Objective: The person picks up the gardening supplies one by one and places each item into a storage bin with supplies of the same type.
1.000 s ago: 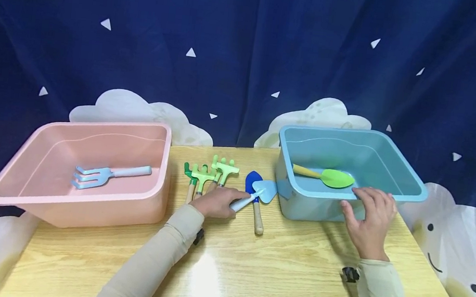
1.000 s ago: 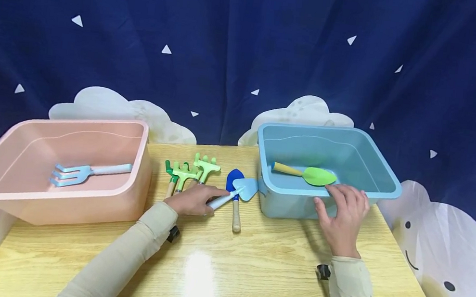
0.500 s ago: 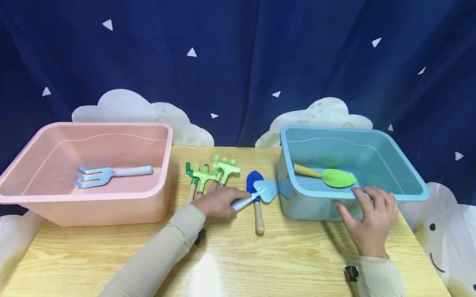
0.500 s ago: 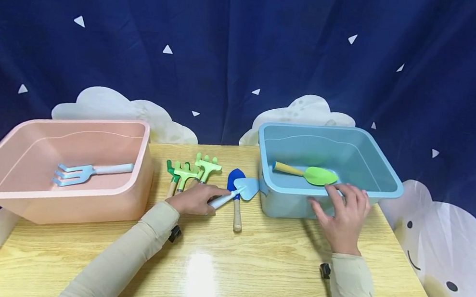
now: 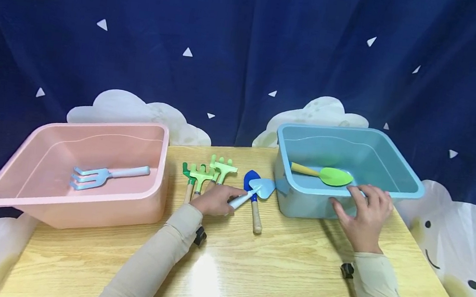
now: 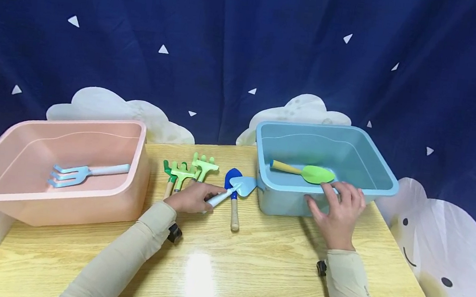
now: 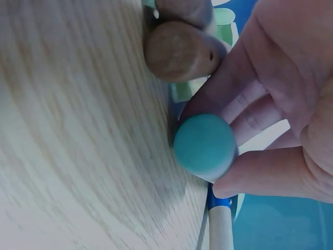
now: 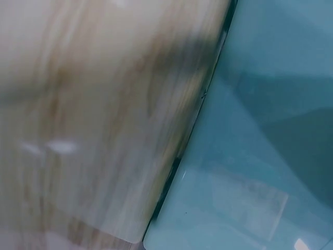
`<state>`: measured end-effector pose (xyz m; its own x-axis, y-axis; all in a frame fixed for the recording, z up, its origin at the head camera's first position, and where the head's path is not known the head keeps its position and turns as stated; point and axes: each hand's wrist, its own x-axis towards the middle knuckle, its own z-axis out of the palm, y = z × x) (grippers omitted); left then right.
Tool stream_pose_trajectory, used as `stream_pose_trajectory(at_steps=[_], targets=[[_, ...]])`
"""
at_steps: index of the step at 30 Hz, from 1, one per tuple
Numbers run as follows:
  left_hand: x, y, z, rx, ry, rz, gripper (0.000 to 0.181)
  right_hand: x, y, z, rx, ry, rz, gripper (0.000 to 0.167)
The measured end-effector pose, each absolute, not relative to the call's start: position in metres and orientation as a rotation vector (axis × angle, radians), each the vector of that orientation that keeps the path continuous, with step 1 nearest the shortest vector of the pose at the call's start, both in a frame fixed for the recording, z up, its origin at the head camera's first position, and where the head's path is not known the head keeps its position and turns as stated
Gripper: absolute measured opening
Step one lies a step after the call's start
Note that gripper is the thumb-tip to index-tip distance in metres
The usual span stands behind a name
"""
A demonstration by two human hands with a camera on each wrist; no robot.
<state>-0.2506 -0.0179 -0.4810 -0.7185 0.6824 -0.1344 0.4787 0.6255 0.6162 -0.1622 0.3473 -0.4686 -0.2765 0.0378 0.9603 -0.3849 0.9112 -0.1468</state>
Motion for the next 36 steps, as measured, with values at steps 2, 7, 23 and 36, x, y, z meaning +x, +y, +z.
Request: stream_pose_trajectory(at_steps=[2, 7, 23, 36], targets=[[-0.251, -0.018, -0.481, 0.916, 2.492, 0.815, 0.065, -0.162, 0.346, -0.468, 0.259, -1.809, 0.420, 0.054], [-0.250, -0.021, -0.480, 0.872, 2.473, 0.900, 0.065, -0.162, 0.344, -0.468, 0.259, -1.803, 0.423, 0.054], [-0.245, -0.036, -0.458, 0.794, 2.426, 1.204, 0.064, -0.162, 0.347, -0.471, 0.243, -1.840, 0.458, 0.055], [-0.243, -0.035, -0.442, 0.777, 2.445, 1.223, 0.063, -0.161, 0.348, -0.469, 0.236, -1.855, 0.464, 0.055]])
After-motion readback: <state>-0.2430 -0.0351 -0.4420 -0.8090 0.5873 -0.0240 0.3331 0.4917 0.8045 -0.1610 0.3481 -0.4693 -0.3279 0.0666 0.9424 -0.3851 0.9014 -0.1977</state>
